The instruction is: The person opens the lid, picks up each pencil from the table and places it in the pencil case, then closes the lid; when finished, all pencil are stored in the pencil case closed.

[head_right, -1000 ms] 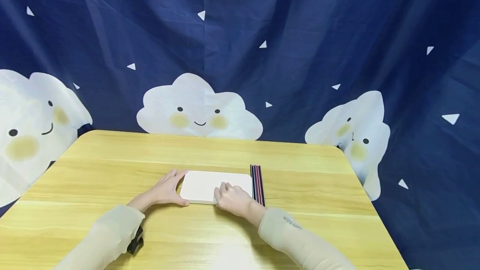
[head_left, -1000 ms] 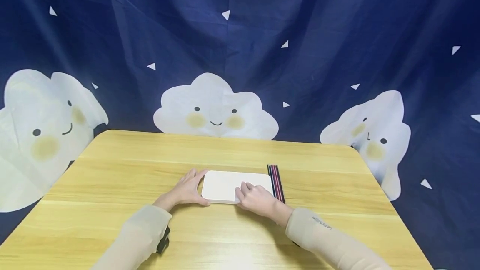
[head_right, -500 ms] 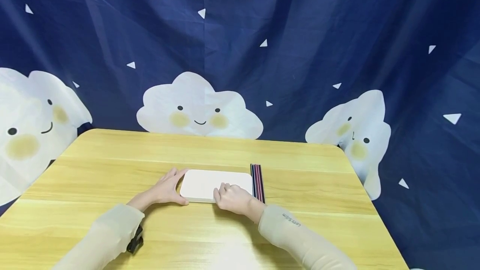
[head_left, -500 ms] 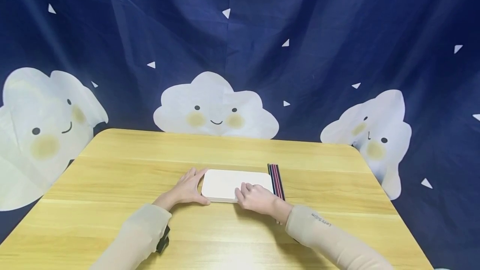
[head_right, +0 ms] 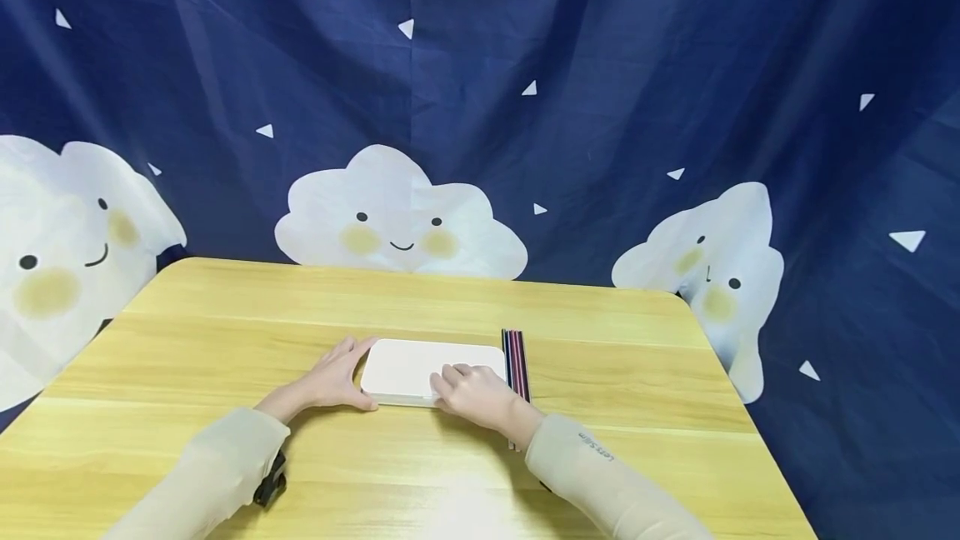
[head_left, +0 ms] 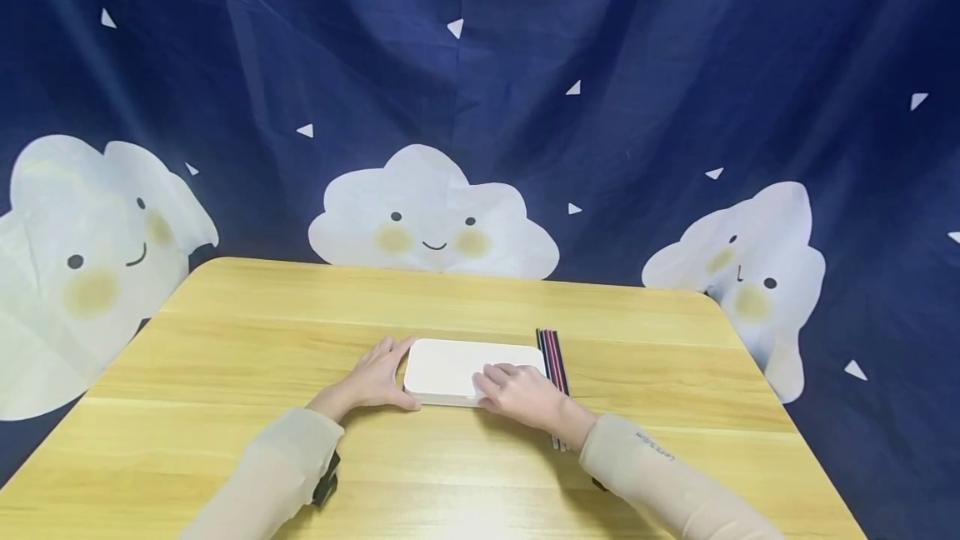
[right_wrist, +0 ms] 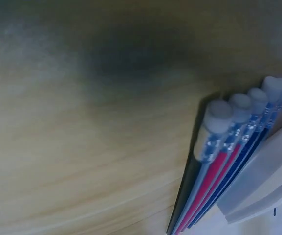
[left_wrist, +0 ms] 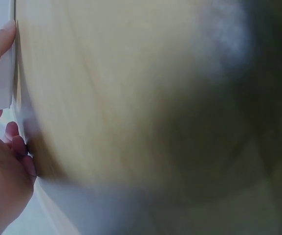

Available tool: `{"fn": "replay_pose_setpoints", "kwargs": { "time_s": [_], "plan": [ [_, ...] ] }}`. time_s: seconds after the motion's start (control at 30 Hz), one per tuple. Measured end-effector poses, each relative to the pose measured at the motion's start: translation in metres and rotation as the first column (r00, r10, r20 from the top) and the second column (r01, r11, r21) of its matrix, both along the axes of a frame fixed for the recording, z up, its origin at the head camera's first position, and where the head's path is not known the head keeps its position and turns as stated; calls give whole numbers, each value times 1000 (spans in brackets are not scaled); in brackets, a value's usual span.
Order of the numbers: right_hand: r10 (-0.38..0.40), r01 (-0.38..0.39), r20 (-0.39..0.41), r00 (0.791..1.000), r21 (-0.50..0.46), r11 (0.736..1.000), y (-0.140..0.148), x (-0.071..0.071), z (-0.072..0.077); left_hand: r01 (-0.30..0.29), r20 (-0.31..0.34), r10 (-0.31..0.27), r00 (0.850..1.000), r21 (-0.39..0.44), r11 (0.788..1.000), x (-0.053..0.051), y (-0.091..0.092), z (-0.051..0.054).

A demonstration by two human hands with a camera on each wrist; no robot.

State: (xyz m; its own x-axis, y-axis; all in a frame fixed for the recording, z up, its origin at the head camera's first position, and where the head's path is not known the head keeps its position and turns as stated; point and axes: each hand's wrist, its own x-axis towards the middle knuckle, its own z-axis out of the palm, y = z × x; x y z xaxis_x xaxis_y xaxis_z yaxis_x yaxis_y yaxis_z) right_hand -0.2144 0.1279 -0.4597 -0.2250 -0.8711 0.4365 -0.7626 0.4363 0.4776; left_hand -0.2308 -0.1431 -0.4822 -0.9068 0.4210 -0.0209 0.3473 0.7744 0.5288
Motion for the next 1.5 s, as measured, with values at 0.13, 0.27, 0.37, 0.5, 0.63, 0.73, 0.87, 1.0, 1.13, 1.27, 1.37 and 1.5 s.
{"fn": "replay_pose_setpoints", "kwargs": {
  "time_s": [0.13, 0.27, 0.37, 0.5, 0.63, 0.73, 0.87, 1.0, 1.13, 1.27, 1.37, 1.5],
  "plan": [
    [-5, 7, 59, 998, -32, 999, 2, 0, 1, 7, 14, -7, 1000, 6, 1000, 0, -1, -1],
    [-5, 14, 95, 995, -96, 995, 4, 0, 1, -1, 12, 1, 1000, 3, 1000, 0, -1, -2],
    [-14, 24, 82, 997, -125, 992, 6, -1, 1, -11, 9, 11, 1000, 1, 1000, -1, -1, -2],
    [-36, 41, 43, 998, -129, 991, 10, 0, 1, -14, 7, 14, 1000, 6, 1000, -2, 0, -3],
    [-42, 42, 7, 999, -158, 987, 18, -2, -2, -19, -2, 19, 1000, 8, 1000, -2, 0, -4],
    [-31, 31, 0, 1000, -199, 980, 26, -4, -5, -23, -5, 23, 1000, 6, 1000, -1, 0, -4],
    [-32, 36, 21, 999, -236, 971, 37, -5, -8, -27, -1, 27, 1000, 0, 1000, -2, 0, -4],
    [-53, 63, 45, 998, -272, 960, 48, -6, -10, -29, 5, 29, 1000, 5, 1000, -2, 0, -3],
    [-68, 88, 74, 995, -296, 951, 56, -6, -11, -39, 8, 39, 999, 12, 999, -2, 1, -2],
    [-76, 105, 107, 991, -300, 948, 59, -6, -10, -48, 11, 48, 999, 16, 999, -2, 3, -1],
    [-61, 103, 140, 988, -317, 943, 59, -8, -6, -56, 14, 56, 998, 12, 998, -2, 4, 0],
    [-50, 108, 179, 983, -332, 937, 60, -12, 1, -71, 9, 71, 997, 9, 997, -2, 5, -1]
  ]
}}
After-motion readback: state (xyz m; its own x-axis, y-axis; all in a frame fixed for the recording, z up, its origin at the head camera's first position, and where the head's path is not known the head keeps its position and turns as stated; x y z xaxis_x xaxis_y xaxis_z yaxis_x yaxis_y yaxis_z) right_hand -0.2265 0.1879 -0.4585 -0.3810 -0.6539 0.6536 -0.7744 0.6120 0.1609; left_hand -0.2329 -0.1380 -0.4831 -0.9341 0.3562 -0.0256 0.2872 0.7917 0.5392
